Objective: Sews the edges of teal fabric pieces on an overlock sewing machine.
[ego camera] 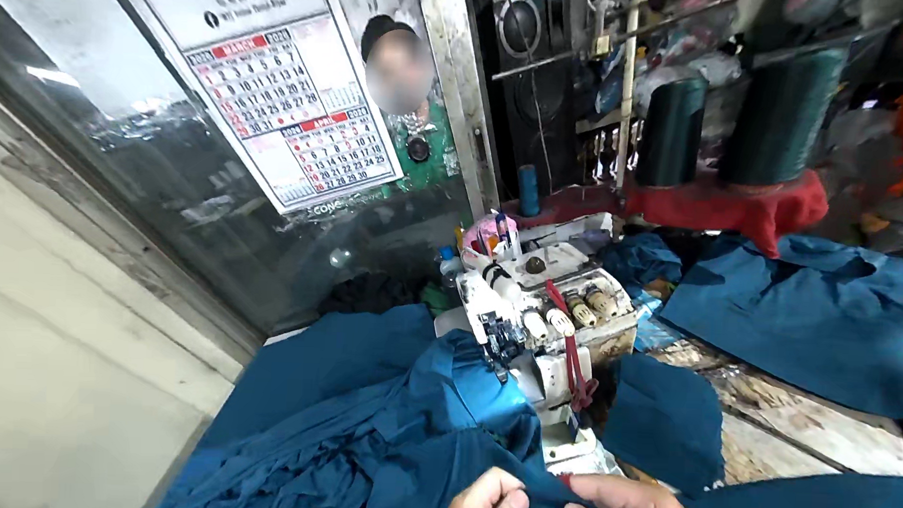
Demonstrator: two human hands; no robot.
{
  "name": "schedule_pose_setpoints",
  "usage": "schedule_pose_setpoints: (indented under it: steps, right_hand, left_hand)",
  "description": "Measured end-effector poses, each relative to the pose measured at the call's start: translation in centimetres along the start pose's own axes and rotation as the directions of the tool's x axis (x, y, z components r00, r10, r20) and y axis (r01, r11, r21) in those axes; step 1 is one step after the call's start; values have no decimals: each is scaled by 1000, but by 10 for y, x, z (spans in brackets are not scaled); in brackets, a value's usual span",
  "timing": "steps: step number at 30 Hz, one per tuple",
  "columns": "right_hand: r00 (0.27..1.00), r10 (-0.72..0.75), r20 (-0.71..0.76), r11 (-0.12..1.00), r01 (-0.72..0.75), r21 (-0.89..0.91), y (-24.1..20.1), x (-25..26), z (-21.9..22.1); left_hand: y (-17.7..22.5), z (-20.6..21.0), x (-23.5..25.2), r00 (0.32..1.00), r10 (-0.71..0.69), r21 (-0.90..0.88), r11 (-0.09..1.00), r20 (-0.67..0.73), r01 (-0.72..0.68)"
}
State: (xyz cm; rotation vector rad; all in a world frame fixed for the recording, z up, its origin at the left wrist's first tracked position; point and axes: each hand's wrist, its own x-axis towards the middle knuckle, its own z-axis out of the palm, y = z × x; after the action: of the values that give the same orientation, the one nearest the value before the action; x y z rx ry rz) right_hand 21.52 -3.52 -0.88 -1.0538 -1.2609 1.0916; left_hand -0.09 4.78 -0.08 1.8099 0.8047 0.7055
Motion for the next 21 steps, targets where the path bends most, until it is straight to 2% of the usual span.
schedule_pose_setpoints:
  steps: [2, 4, 6, 7, 9, 11, 15, 19, 21]
  right_hand:
    - [997, -69, -26, 997, 68, -35, -19, 27, 0]
    - [990, -73, -123, 996, 67, -51, -22, 63, 3]
    - [979, 9, -202, 997, -24, -71, -10, 93, 6]
    - [973, 58, -222, 994, -76, -72, -4, 98, 9]
    - [967, 120, -225, 987, -142, -81, 2, 94, 12]
    - [964, 148, -219, 983, -168, -75, 6, 83, 14]
    - [959, 82, -272, 995, -95, -34, 6, 84, 15]
    - [948, 64, -311, 996, -81, -41, 0, 105, 16]
    - [944, 98, -316, 993, -113, -29, -2, 114, 17]
  left_hand:
    - [32, -24, 22, 994, 81, 114, 991, -72, -73]
    - [43, -39, 57, 963, 197, 294, 946, -186, -137]
    - [24, -46, 92, 945, 233, 548, 834, -230, -72]
    - [12, -47, 100, 956, 201, 643, 766, -214, -17]
    - [-2, -48, 99, 973, 160, 751, 660, -166, 20]
    - [2, -49, 89, 986, 120, 761, 649, -119, 13]
    - [23, -56, 98, 997, 50, 711, 703, -61, 8]
    - [28, -73, 129, 979, -201, 697, 707, 35, 120]
    - [29, -80, 134, 968, -250, 721, 674, 17, 161]
